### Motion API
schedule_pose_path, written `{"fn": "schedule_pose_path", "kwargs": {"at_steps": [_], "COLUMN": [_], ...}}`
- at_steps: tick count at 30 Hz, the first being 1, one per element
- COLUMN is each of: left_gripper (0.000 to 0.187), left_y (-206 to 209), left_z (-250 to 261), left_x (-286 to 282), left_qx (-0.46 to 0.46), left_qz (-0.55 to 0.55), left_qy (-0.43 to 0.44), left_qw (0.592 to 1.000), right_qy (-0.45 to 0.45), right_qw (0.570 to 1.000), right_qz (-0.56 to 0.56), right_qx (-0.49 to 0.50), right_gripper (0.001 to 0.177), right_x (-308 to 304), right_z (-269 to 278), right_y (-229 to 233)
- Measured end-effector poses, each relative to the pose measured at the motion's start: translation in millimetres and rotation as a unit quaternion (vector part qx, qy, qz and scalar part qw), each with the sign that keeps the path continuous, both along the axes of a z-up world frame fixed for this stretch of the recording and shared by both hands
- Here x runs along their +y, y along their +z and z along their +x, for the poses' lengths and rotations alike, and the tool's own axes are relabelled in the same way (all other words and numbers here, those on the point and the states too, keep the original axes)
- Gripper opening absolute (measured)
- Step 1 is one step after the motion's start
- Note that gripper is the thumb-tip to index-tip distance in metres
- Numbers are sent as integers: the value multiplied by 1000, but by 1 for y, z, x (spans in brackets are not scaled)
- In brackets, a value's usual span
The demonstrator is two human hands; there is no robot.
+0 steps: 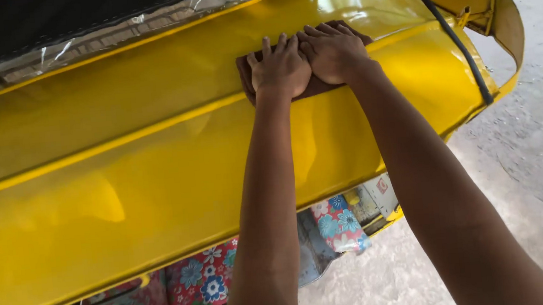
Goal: Sanding the yellow roof of a tricycle with sandpaper.
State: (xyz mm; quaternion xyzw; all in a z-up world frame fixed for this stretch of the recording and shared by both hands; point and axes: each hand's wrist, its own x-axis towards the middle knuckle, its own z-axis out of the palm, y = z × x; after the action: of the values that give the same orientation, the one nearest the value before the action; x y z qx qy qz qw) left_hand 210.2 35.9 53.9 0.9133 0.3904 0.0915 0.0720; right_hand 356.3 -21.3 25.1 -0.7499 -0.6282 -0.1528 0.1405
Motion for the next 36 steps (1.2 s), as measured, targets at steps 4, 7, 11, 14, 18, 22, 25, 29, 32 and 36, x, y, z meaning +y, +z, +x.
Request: {"fn": "schedule_pose_path", "kwargs": {"at_steps": [4,7,11,14,18,22,25,29,32,36], "left_gripper": [60,59,58,58,59,60,60,59,60,57], "left_y": [4,6,1,-7,-11,-25,-34,-55,-63,-65], "left_z": [13,18,12,6,-17,-34,-44,-42,-40,-32], "left_x": [7,10,1,-5,-38,-66,-86,-105,-115,-114], "left_qx": [6,-6,10,9,-11,-31,-63,-79,-91,-103], "left_qz": [-15,-14,29,51,63,83,107,153,164,146], "left_qy": [12,25,29,30,11,-13,-30,-44,-52,-55], "left_qw": [1000,1000,999,998,998,996,992,984,981,982], "right_qy": [16,14,12,15,-3,-13,-24,-42,-51,-48], "right_qw": [1000,1000,1000,999,997,994,992,991,990,990], "right_qz": [10,-5,16,44,71,112,127,128,129,134], "right_qx": [-1,20,14,12,-2,10,14,24,33,15], "right_gripper": [52,54,51,50,50,54,54,53,54,53], "right_x": [15,14,-4,-13,-44,-78,-100,-129,-144,-143], "right_z": [15,12,-4,-8,-26,-47,-59,-68,-72,-60], "right_y": [1,13,16,7,-4,-20,-26,-35,-40,-44]}}
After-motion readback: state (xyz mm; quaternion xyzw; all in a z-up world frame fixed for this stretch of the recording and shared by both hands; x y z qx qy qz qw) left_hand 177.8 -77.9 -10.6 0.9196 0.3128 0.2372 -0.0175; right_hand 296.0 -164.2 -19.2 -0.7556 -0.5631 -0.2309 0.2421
